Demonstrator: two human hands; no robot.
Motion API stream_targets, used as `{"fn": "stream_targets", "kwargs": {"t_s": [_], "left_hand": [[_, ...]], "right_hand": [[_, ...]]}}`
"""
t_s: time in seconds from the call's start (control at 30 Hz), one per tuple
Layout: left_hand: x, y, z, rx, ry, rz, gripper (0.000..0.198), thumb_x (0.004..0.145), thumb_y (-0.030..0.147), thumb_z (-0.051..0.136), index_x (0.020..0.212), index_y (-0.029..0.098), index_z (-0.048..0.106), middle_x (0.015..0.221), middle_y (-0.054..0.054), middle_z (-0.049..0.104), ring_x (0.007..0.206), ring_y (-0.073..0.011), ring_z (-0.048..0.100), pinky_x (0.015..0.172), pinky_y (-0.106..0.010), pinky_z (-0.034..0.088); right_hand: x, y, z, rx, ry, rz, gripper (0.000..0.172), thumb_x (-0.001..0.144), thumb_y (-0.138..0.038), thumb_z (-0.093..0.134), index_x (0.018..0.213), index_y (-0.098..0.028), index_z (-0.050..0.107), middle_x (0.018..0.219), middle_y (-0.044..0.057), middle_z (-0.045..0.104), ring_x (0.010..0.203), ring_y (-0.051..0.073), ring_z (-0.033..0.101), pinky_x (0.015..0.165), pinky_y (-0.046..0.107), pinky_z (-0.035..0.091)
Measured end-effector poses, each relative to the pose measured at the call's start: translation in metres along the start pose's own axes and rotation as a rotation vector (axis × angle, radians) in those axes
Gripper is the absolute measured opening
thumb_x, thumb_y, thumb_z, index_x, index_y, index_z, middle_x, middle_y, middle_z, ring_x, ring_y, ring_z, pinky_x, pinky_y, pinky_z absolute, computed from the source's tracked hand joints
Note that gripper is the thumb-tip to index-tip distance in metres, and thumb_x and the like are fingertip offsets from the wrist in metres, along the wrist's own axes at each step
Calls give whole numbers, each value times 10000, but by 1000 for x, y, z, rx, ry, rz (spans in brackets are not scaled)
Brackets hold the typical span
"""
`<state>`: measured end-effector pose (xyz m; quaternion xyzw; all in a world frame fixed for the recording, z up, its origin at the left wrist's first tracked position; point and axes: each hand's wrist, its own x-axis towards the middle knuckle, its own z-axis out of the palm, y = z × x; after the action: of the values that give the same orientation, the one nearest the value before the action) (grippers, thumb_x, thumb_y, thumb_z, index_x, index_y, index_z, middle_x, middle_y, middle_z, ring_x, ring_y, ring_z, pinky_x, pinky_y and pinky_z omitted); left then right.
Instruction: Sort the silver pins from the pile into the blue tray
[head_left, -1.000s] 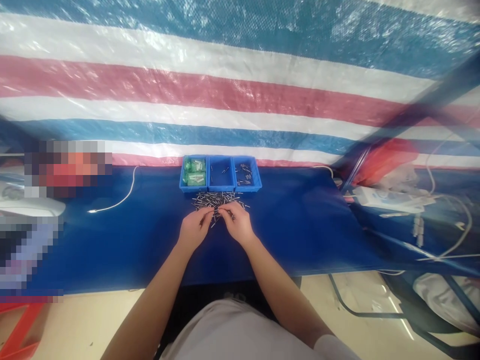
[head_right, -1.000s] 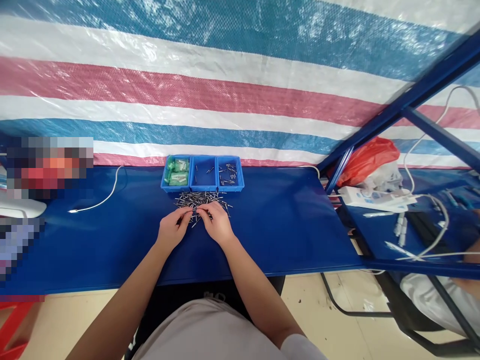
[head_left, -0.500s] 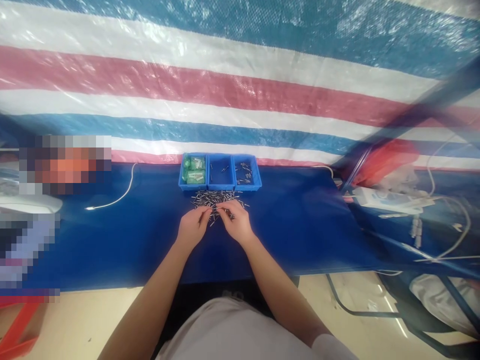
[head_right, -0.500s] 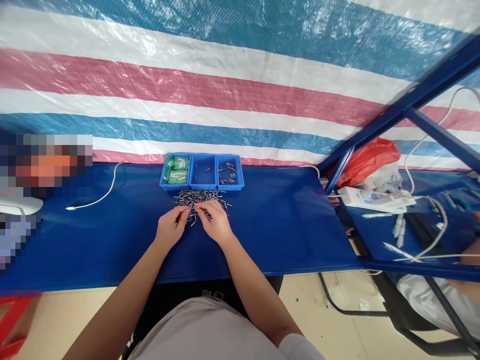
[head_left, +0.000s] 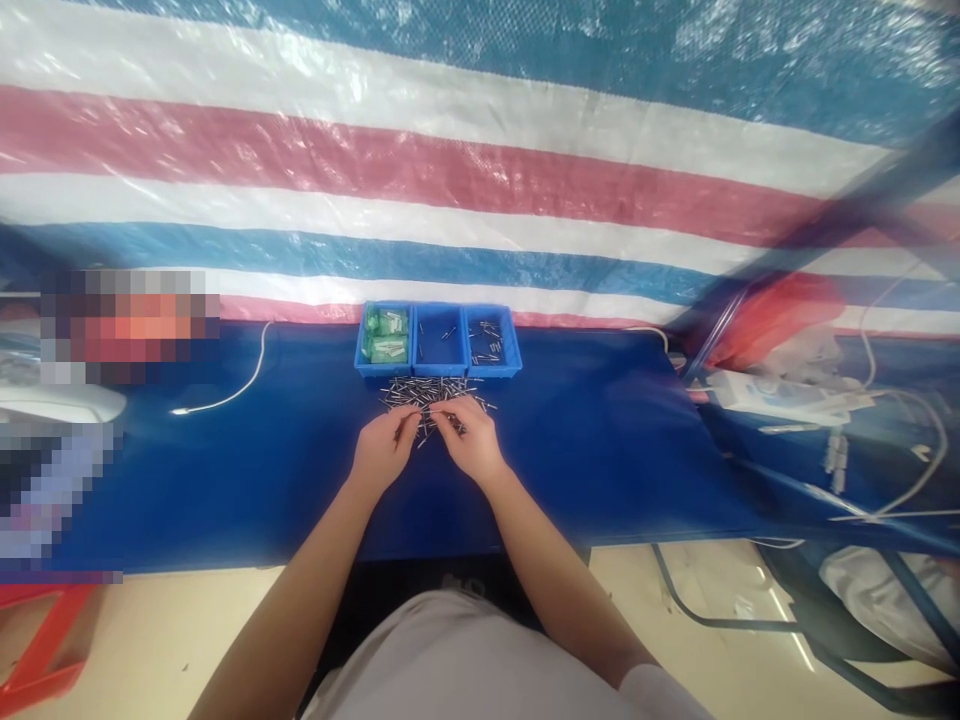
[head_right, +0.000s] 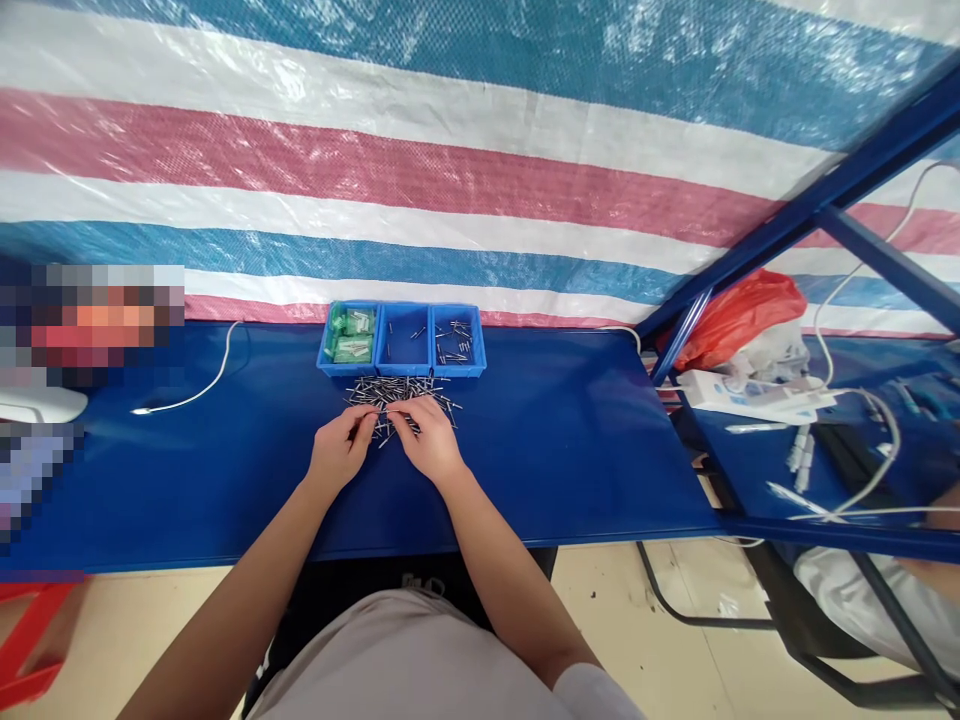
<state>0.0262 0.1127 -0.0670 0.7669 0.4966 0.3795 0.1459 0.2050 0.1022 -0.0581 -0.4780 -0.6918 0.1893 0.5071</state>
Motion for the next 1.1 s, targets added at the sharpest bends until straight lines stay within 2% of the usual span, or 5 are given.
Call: {"fn": "stream_targets", "kwargs": {"t_s": [0.23, 0.5, 0.7, 0.93, 1.1], "left_hand": [[0, -3, 4, 8, 29, 23, 252, 980, 314, 501, 1137, 192, 656, 944, -51, 749, 802, -152, 718, 788, -249, 553], [-5, -5, 3, 90, 100, 52, 226, 969, 278, 507, 1083, 205, 687, 968, -60, 754, 761, -153, 714, 739, -260, 561], [-3, -2, 1, 147, 138, -101, 242, 969, 280, 507, 1119, 194, 677, 905, -58, 753, 763, -154, 716, 755, -250, 567], [0, -1, 2, 127, 84, 68, 217, 957, 256, 524, 1085, 190, 686, 956, -63, 756, 791, -160, 719, 764, -267, 566], [-2, -3, 3, 113, 61, 79, 239, 960, 289, 518, 1092, 204, 698, 958, -65, 757, 802, -169, 721, 775, -286, 568]], "right_hand": [[-1, 1, 0, 21, 16, -26, 129, 951, -243, 607, 1039, -233, 700, 895, 31, 717, 870, 165, 631, 809, 316, 547], [-7, 2, 7, 1, 19, -15, 142, 947, -224, 594, 1042, -241, 698, 911, 54, 712, 881, 191, 636, 830, 368, 540], [-6, 3, 7, 4, 69, 53, 150, 944, -229, 593, 1045, -248, 702, 878, 53, 706, 873, 202, 641, 811, 381, 544], [-1, 0, 7, 14, 33, 1, 160, 939, -216, 601, 1046, -255, 713, 914, 54, 711, 876, 195, 628, 812, 373, 554], [-4, 1, 7, -22, 10, 3, 180, 952, -240, 583, 1073, -265, 713, 935, 58, 709, 903, 204, 626, 850, 391, 550]]}}
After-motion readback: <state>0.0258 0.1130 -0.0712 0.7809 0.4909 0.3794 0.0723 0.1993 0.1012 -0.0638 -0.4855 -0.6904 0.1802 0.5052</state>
